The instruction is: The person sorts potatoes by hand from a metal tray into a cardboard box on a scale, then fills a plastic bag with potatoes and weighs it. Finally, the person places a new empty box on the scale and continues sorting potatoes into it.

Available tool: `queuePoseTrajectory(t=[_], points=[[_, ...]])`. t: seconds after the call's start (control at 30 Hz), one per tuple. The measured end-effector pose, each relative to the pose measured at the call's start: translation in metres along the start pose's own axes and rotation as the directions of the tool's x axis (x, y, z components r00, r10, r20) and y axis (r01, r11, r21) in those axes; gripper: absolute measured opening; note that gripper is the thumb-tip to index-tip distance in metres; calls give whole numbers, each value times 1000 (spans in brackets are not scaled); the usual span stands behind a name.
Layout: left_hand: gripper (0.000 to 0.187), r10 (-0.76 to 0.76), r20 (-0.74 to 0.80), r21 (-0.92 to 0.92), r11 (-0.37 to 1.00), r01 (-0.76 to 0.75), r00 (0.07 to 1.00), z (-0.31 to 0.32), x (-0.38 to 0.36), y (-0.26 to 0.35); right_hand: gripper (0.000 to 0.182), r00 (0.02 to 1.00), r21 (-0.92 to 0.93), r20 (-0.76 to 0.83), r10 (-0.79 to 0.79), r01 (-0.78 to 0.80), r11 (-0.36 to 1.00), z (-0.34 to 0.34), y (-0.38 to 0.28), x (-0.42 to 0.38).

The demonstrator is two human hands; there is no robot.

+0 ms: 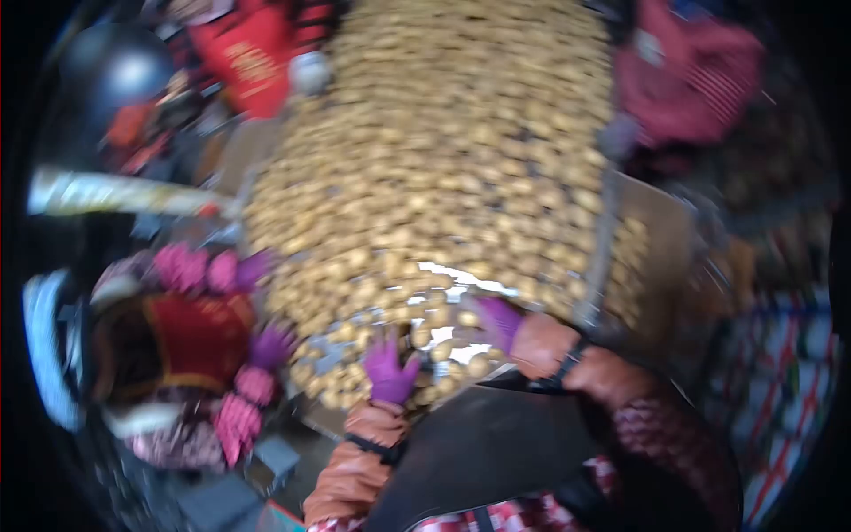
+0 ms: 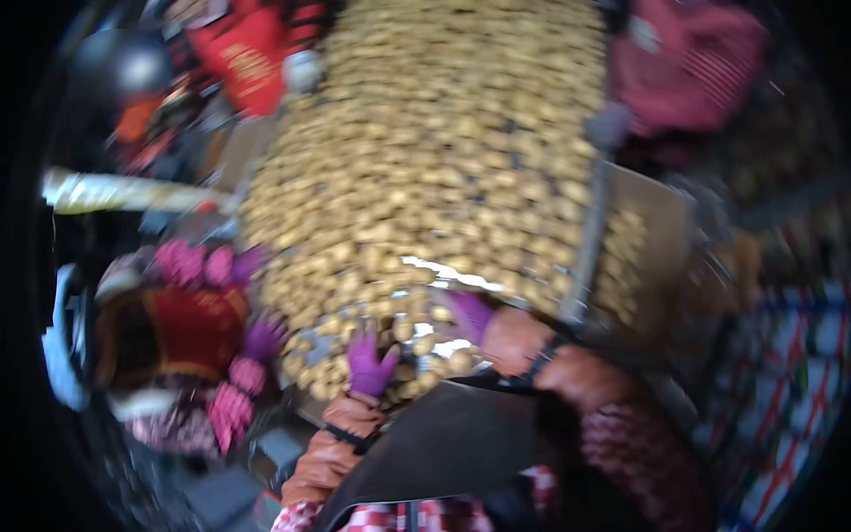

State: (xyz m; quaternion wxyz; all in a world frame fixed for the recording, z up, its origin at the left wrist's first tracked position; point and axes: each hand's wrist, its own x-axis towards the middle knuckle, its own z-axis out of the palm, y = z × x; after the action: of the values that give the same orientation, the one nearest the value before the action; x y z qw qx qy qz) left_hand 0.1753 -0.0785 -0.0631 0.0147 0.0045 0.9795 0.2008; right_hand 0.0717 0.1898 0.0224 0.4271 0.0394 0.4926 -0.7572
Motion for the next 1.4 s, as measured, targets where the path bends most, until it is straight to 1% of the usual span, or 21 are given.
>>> queuePoseTrajectory(t=[0.17,0.23,0.3,0.33,0.4,0.43,0.47,0.6,0.63,0.67,0.7,0.77,0.87,0.9,0.93,1.0,1.07,1.2,1.3,1.37,1.4], points=[[89,313,360,173,903,-392,879,7,23,10,40,991,75,-70,-111,116,990,-48,55,-10],[87,292,305,-30,954,-297,906,14,39,-30,38,978,260,-193,-79,129,957,-58,48,-48],[85,184,168,213,952,-218,968,5,38,-30,46,940,284,-309,-141,233,930,-81,56,-97],[83,170,160,125,974,-191,972,4,39,-35,44,880,262,-438,-186,323,909,-103,72,-119],[80,156,109,-29,988,-154,982,9,38,-43,39,569,-317,-641,-515,415,853,-140,100,-168],[79,161,72,-97,983,-154,984,23,34,-46,37,331,-763,-524,-785,228,605,-152,110,-200],[77,157,30,-163,975,-150,987,32,30,-45,28,329,-839,-533,-780,-83,538,-162,120,-247],[46,347,75,-184,926,-329,935,15,35,24,32,-20,-605,-778,-628,-247,757,-233,235,-376],[55,287,191,-64,958,-279,939,3,36,32,34,-71,-563,-800,-596,-259,785,-254,252,-396],[64,324,-38,56,945,-322,945,15,28,23,36,-107,-531,-815,-570,-259,807,-268,255,-412],[74,209,175,121,965,-232,962,10,34,21,38,-113,-536,-811,-573,-247,807,-279,249,-411],[70,322,-8,327,895,-302,947,18,37,9,42,-44,-621,-770,-636,-178,763,-292,219,-383],[54,85,134,-242,969,-50,987,2,68,44,43,159,-734,-676,-720,-61,676,-287,166,-257],[53,198,40,-652,748,-124,979,-9,75,72,43,421,-574,-628,-654,318,755,-216,107,-219],[57,160,-38,-687,713,-142,986,3,74,89,42,651,-212,-533,-540,515,831,-143,46,-181],[61,187,319,-884,412,221,929,-41,65,152,45,826,-178,-367,-428,389,904,-69,10,-116],[51,165,230,-896,420,143,959,2,66,161,38,960,-16,-198,-200,201,979,-20,14,-62],[46,-148,275,-816,486,312,950,-21,65,143,31,982,393,51,-182,148,907,3,34,20],[57,-108,488,-856,-253,451,866,-28,57,116,33,995,336,78,-69,39,941,35,14,16],[57,5,282,-915,-299,271,959,-40,38,108,28,982,373,184,45,-112,921,54,-2,9],[55,-140,236,-971,-71,228,962,-36,34,101,29,977,379,196,87,-157,912,55,6,18]])
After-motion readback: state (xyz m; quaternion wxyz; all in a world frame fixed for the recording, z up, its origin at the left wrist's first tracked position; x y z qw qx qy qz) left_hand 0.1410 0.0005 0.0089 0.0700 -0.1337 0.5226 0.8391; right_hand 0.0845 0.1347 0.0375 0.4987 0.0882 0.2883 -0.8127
